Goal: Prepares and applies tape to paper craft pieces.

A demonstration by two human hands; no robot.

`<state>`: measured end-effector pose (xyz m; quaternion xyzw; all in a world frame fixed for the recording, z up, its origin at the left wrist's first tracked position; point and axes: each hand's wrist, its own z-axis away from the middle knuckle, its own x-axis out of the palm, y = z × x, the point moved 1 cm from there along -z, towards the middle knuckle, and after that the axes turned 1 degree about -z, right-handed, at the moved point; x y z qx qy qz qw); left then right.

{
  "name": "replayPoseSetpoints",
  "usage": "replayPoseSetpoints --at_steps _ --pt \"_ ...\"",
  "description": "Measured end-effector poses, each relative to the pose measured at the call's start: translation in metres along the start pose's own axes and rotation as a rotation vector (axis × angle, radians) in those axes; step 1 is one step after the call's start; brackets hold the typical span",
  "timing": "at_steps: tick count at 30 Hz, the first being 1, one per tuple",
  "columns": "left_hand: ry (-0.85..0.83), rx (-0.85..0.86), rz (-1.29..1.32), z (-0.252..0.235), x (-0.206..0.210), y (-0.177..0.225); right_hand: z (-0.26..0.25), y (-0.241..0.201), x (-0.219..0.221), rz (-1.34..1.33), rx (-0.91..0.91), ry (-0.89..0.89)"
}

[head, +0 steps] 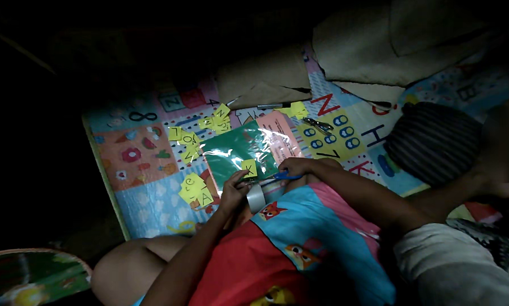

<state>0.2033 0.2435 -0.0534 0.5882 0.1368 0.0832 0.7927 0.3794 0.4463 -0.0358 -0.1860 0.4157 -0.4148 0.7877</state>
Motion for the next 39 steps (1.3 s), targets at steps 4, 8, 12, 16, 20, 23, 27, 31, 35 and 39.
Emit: replayPoseSetpoints --at_steps 4,8,12,16,20,23,27,31,35,39 --pt "-0.003 -0.002 0.003 0.000 0.000 0.000 -0.001 0.001 -0.001 0.020 -0.013 0.003" --pt "-0.002 0.002 0.002 0.000 0.000 0.000 -0.001 0.001 -0.002 0.036 -0.044 0.031" --pt "-0.025 -0.032 0.000 0.002 0.002 0.007 0.003 -0.003 -0.004 0.071 -0.025 0.075" --pt "-0.027 -0.046 -0.009 0.001 0.002 0.007 -0.001 -0.003 -0.004 0.170 0.069 0.078" --pt "-0.026 -0.020 0.022 0.001 0.002 0.004 0.005 0.014 -0.011 0.247 0.208 0.206" --pt "-0.045 0.000 0.043 0.001 0.003 0.004 0.007 0.032 -0.010 0.260 0.328 0.308" --pt "-0.067 0.047 -0.007 0.003 0.002 0.005 0.011 0.016 -0.010 0.231 0.399 0.351" --pt "-0.089 0.117 -0.013 0.007 0.000 0.008 0.013 0.007 -0.015 0.171 0.417 0.331" --pt "-0.132 0.151 0.007 0.012 -0.002 0.013 0.017 -0.002 -0.018 0.157 0.398 0.373" --pt "-0.103 0.109 0.071 0.016 0.000 0.018 0.019 -0.033 -0.021 0.026 0.387 0.436"
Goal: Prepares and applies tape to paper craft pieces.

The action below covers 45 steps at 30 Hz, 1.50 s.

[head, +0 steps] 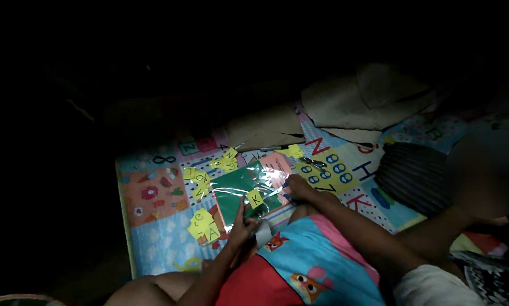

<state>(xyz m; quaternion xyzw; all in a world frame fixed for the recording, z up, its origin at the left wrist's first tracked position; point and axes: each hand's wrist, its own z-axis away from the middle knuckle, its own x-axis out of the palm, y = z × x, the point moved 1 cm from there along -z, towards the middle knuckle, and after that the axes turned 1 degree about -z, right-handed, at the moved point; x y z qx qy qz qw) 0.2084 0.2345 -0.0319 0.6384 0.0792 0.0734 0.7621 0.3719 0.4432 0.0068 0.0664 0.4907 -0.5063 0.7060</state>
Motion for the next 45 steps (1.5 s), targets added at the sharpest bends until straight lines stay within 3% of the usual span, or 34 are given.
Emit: replayPoseSetpoints --at_steps 2,5,8,12,15,18,22,28,33,39,42,45 --pt "0.013 -0.009 0.022 0.000 0.000 0.001 0.009 -0.025 0.000 -0.379 0.045 -0.019" --pt "0.017 0.000 0.037 0.002 0.000 -0.002 0.022 -0.065 0.018 -0.900 0.262 -0.110" --pt "0.017 -0.006 0.052 0.003 0.001 0.001 0.022 -0.087 0.041 -1.148 0.428 -0.109" --pt "-0.006 -0.015 0.009 0.005 0.000 0.003 0.024 -0.092 0.060 -1.319 0.388 0.029" --pt "0.032 -0.043 -0.033 0.001 0.002 0.001 0.027 -0.087 0.048 -1.267 0.253 0.184" --pt "0.079 -0.068 0.006 0.000 0.003 -0.001 0.028 -0.074 0.028 -0.926 0.053 0.239" --pt "0.027 -0.036 -0.014 0.000 0.002 -0.002 0.027 -0.059 0.011 -0.589 -0.076 0.160" --pt "0.014 -0.149 -0.014 0.002 0.007 0.011 0.031 -0.054 0.006 -0.567 -0.215 0.087" --pt "0.011 -0.236 0.061 0.002 0.007 0.009 0.034 -0.061 0.012 -0.444 -0.420 -0.160" --pt "-0.060 -0.270 -0.021 0.004 0.007 0.023 0.035 -0.067 0.017 -0.349 -0.470 -0.214" --pt "0.007 -0.286 -0.006 0.004 0.010 0.024 0.035 -0.070 0.019 -0.359 -0.432 -0.159" --pt "0.131 -0.333 0.060 0.004 0.013 0.025 0.035 -0.069 0.025 -0.475 -0.275 -0.015"
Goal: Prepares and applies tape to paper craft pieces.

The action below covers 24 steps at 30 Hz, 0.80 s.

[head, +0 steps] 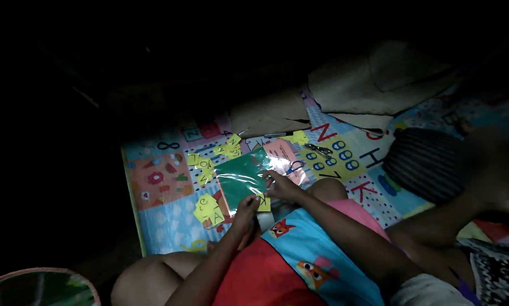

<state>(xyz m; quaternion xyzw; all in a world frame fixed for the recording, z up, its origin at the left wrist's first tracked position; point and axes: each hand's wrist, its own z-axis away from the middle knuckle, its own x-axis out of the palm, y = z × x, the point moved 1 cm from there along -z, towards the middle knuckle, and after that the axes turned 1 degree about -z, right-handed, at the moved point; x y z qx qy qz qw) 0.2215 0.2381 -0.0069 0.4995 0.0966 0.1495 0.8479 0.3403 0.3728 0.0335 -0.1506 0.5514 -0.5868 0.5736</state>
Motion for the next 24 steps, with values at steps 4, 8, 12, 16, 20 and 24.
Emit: replayPoseSetpoints --at_steps 4,8,12,16,20,24 --pt "0.097 -0.001 0.059 -0.002 0.002 -0.005 -0.001 0.007 0.010 -0.107 0.036 0.093" --pt "0.139 0.026 0.094 -0.003 0.007 -0.008 0.002 0.001 0.021 -0.118 0.079 0.135" --pt "0.147 0.103 0.063 -0.005 0.006 -0.011 0.001 0.004 0.017 -0.148 0.049 0.221" --pt "0.090 0.307 -0.150 -0.008 0.003 -0.018 0.006 0.007 0.014 -0.095 0.028 0.202" --pt "0.019 0.429 -0.327 -0.010 0.003 -0.023 0.006 0.012 0.016 -0.097 0.009 0.191" --pt "0.054 0.459 -0.316 -0.009 0.004 -0.023 0.007 0.015 0.014 -0.098 0.012 0.191"
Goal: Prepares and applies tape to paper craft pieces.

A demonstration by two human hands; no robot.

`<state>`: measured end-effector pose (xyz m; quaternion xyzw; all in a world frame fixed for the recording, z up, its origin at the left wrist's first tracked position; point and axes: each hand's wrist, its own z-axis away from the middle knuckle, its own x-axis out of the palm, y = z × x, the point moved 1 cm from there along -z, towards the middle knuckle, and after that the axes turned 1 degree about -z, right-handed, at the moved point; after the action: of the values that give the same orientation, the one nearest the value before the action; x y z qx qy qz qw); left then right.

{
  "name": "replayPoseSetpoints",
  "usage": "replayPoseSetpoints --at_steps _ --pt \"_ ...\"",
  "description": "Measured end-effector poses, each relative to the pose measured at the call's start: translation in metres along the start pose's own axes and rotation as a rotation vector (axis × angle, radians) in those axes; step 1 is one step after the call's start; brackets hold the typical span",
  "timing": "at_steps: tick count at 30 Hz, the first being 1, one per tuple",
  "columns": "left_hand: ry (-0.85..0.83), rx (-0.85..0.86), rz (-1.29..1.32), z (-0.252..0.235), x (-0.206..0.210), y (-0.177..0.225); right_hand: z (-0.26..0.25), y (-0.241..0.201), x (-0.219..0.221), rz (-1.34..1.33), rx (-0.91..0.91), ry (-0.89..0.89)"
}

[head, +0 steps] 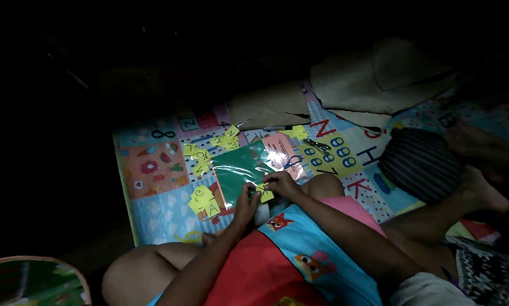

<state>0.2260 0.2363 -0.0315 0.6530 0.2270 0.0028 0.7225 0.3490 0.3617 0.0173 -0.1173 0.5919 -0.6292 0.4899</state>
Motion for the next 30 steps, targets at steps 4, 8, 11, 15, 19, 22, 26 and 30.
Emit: replayPoseSetpoints --at_steps 4,8,11,15,19,22,26,30 --pt "0.038 0.051 0.017 0.0009 0.0025 -0.0035 0.0037 -0.0008 -0.0014 -0.047 0.010 -0.019" --pt "0.069 0.065 0.053 0.0013 0.0050 -0.0045 0.0040 0.0008 -0.0005 -0.065 -0.005 -0.018" --pt "0.099 0.022 0.078 0.0006 0.0051 -0.0037 0.0036 0.0024 -0.0001 -0.067 0.003 -0.027" --pt "0.099 -0.038 0.086 0.0005 0.0042 -0.0022 0.0035 0.0019 0.0006 -0.046 0.029 -0.058" --pt "0.118 -0.013 0.083 0.0007 0.0054 -0.0063 0.0014 0.0060 0.0017 -0.025 0.012 -0.067" --pt "0.116 -0.008 0.083 0.0007 0.0052 -0.0066 0.0011 0.0043 0.0016 0.005 0.022 -0.056" --pt "0.104 -0.035 0.088 0.0012 0.0034 -0.0015 0.0017 0.0034 0.0011 0.006 0.025 -0.058" --pt "0.132 -0.071 0.136 -0.0004 0.0033 -0.0025 0.0027 0.0014 0.0015 0.009 0.020 -0.064"
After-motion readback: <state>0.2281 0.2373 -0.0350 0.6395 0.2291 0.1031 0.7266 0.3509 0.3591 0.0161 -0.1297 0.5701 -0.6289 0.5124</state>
